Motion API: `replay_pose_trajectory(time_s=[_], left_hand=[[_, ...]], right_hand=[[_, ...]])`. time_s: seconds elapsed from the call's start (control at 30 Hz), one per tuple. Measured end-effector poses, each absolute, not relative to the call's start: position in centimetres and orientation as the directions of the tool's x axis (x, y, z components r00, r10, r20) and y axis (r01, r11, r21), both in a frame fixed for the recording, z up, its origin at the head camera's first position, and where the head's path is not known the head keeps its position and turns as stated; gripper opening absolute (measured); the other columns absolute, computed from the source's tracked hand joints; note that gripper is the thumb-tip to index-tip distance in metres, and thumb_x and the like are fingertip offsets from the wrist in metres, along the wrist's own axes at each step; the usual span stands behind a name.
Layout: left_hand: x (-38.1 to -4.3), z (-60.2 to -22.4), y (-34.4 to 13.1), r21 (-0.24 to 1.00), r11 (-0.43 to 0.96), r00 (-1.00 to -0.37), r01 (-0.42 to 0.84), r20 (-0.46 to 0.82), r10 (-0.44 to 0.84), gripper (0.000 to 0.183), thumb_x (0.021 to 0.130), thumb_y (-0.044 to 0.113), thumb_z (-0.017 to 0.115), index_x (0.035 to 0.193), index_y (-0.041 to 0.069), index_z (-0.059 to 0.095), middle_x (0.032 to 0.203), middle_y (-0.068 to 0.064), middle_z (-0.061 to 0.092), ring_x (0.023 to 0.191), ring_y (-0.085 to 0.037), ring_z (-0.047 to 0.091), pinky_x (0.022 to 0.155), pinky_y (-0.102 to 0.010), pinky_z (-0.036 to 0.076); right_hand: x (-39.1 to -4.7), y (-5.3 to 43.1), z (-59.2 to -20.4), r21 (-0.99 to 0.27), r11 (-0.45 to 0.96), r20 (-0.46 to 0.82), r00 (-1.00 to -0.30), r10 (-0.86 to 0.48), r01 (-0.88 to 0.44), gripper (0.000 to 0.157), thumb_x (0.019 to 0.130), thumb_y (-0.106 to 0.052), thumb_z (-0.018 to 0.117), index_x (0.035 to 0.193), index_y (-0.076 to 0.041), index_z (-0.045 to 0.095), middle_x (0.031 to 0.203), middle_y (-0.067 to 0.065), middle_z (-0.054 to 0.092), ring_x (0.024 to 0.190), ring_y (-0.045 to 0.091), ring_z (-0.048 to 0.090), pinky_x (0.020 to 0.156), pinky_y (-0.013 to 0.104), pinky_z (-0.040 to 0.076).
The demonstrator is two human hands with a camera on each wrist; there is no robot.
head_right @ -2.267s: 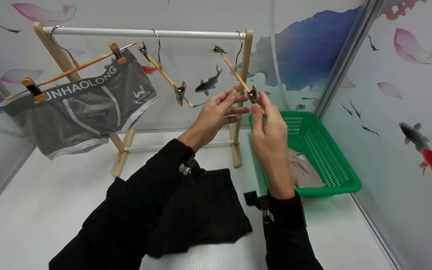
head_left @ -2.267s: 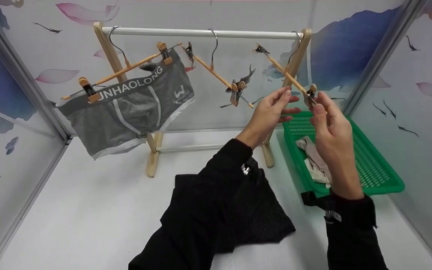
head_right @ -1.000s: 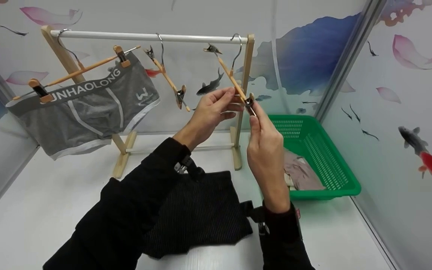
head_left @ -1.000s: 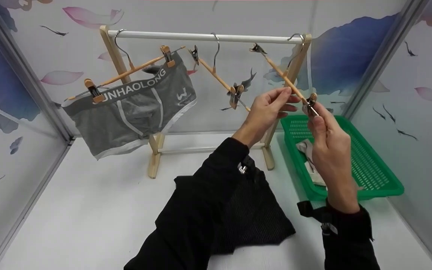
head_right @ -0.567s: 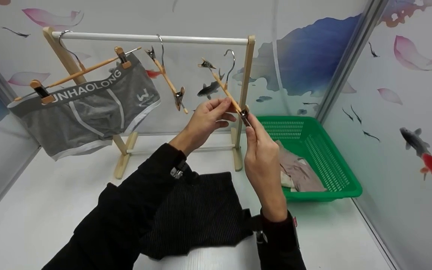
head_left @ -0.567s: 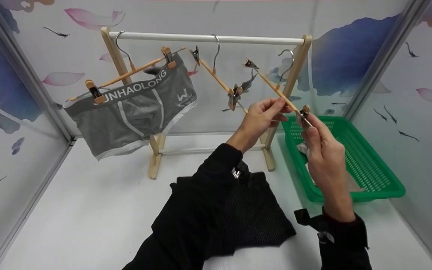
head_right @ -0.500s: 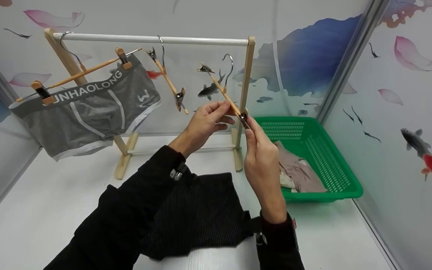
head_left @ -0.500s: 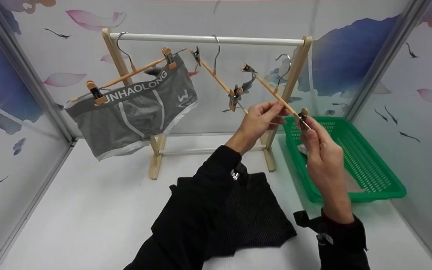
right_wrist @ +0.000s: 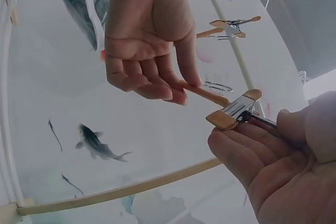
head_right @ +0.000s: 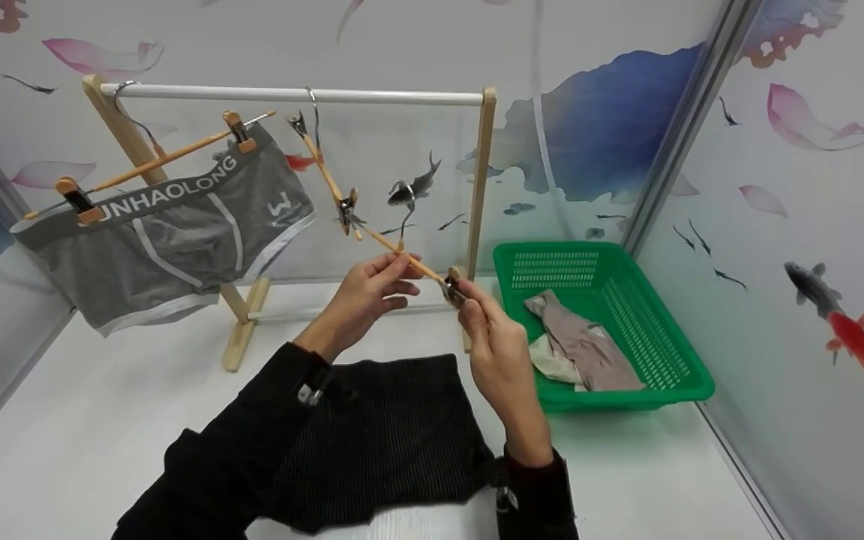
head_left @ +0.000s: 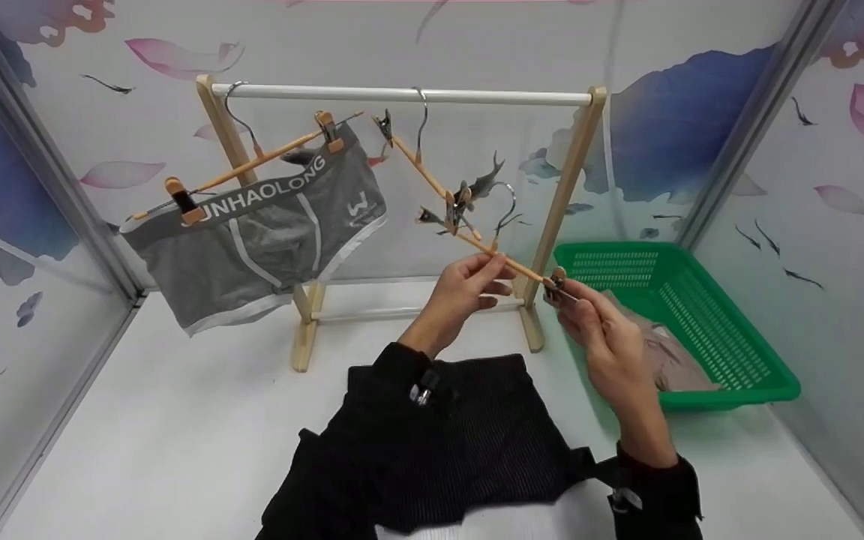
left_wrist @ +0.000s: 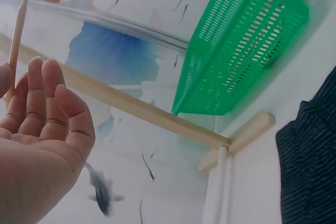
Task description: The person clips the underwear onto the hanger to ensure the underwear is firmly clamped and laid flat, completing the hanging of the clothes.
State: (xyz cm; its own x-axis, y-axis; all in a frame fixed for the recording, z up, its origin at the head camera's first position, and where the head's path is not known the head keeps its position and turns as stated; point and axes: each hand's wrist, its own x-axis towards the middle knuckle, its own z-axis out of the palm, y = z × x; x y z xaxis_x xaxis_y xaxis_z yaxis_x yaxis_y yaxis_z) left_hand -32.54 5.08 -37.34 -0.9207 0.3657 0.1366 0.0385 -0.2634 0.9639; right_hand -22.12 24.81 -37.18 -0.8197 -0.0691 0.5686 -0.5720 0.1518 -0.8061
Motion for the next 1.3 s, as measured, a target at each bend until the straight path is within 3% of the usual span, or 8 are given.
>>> replay_pose_trajectory(time_s=[0.27, 0.5, 0.63, 0.73, 0.83, 0.93, 1.13, 1.3], left_hand=[[-32.1, -41.1, 1.8, 0.935, -0.348, -0.956, -0.059, 0.047, 0.290, 0.027, 0.107, 0.030, 0.054, 0.116, 0.009, 0.066, 0.104, -0.004, 0.070, 0.086, -0.015, 0.067, 0.072, -0.027, 0.051], [-31.5, -42.8, -1.2, 0.927, -0.371, -0.973, -0.060, 0.029, 0.230, 0.030, 0.105, 0.033, 0.058, 0.121, 0.009, 0.067, 0.109, -0.009, 0.069, 0.090, -0.018, 0.067, 0.075, -0.029, 0.051], [-30.1, -43.9, -4.1, 0.971, -0.240, -0.985, -0.004, 0.037, 0.167, 0.035, 0.104, 0.035, 0.060, 0.124, 0.006, 0.066, 0.113, -0.012, 0.070, 0.095, -0.022, 0.069, 0.077, -0.031, 0.053], [-28.9, -44.8, -6.3, 0.992, -0.011, -0.984, 0.129, 0.130, 0.118, 0.035, 0.104, 0.031, 0.061, 0.125, 0.004, 0.066, 0.114, -0.014, 0.071, 0.097, -0.024, 0.069, 0.080, -0.035, 0.055], [-27.7, -45.4, -8.0, 0.915, 0.242, -0.946, 0.323, 0.312, 0.084, 0.029, 0.102, 0.025, 0.064, 0.122, 0.005, 0.069, 0.111, -0.009, 0.072, 0.095, -0.022, 0.069, 0.079, -0.037, 0.055], [-26.6, -45.5, -9.1, 0.775, 0.409, -0.862, 0.482, 0.502, 0.065, 0.023, 0.100, 0.021, 0.067, 0.118, 0.007, 0.071, 0.108, -0.005, 0.072, 0.092, -0.017, 0.068, 0.076, -0.036, 0.055], [-25.8, -45.7, -10.1, 0.622, 0.490, -0.725, 0.610, 0.689, 0.028, 0.024, 0.097, 0.016, 0.071, 0.119, 0.007, 0.070, 0.113, -0.006, 0.069, 0.097, -0.022, 0.065, 0.075, -0.042, 0.055], [-26.1, -45.9, -10.6, 0.605, 0.512, -0.684, 0.610, 0.728, -0.045, 0.038, 0.096, 0.015, 0.072, 0.131, 0.005, 0.063, 0.129, -0.008, 0.059, 0.119, -0.025, 0.054, 0.091, -0.046, 0.047]], right_hand=[[-22.4, 24.7, -39.1, -0.879, 0.025, 0.470, -0.875, -0.117, -0.476, 0.042, 0.111, -0.012, 0.040, 0.145, 0.012, 0.044, 0.145, 0.032, 0.047, 0.126, 0.019, 0.059, 0.095, 0.033, 0.050], [-23.6, 24.6, -40.3, -0.922, -0.165, 0.372, -0.918, -0.137, -0.349, 0.045, 0.110, -0.021, 0.046, 0.145, 0.006, 0.048, 0.146, 0.023, 0.052, 0.121, 0.032, 0.062, 0.096, 0.039, 0.050], [-24.4, 24.5, -41.0, -0.933, -0.260, 0.296, -0.942, -0.159, -0.249, 0.047, 0.109, -0.023, 0.049, 0.144, 0.008, 0.048, 0.142, 0.022, 0.055, 0.118, 0.035, 0.064, 0.095, 0.039, 0.051], [-24.9, 24.4, -41.5, -0.933, -0.311, 0.248, -0.952, -0.182, -0.183, 0.046, 0.109, -0.021, 0.048, 0.144, 0.009, 0.046, 0.140, 0.023, 0.055, 0.117, 0.036, 0.064, 0.095, 0.039, 0.051], [-25.2, 24.5, -41.8, -0.930, -0.333, 0.230, -0.953, -0.197, -0.156, 0.045, 0.110, -0.020, 0.045, 0.144, 0.010, 0.045, 0.141, 0.024, 0.054, 0.117, 0.036, 0.065, 0.095, 0.039, 0.052], [-25.4, 24.5, -42.0, -0.931, -0.335, 0.222, -0.954, -0.204, -0.145, 0.046, 0.110, -0.021, 0.046, 0.144, 0.010, 0.045, 0.142, 0.024, 0.054, 0.117, 0.036, 0.065, 0.094, 0.038, 0.052], [-25.5, 24.6, -42.0, -0.937, -0.333, 0.193, -0.952, -0.237, -0.107, 0.051, 0.110, -0.025, 0.046, 0.147, 0.009, 0.041, 0.142, 0.021, 0.056, 0.117, 0.035, 0.065, 0.096, 0.039, 0.052], [-25.5, 24.9, -41.9, -0.929, -0.360, 0.176, -0.953, -0.246, -0.079, 0.052, 0.110, -0.026, 0.046, 0.150, 0.007, 0.039, 0.141, 0.020, 0.058, 0.115, 0.033, 0.066, 0.095, 0.040, 0.052]])
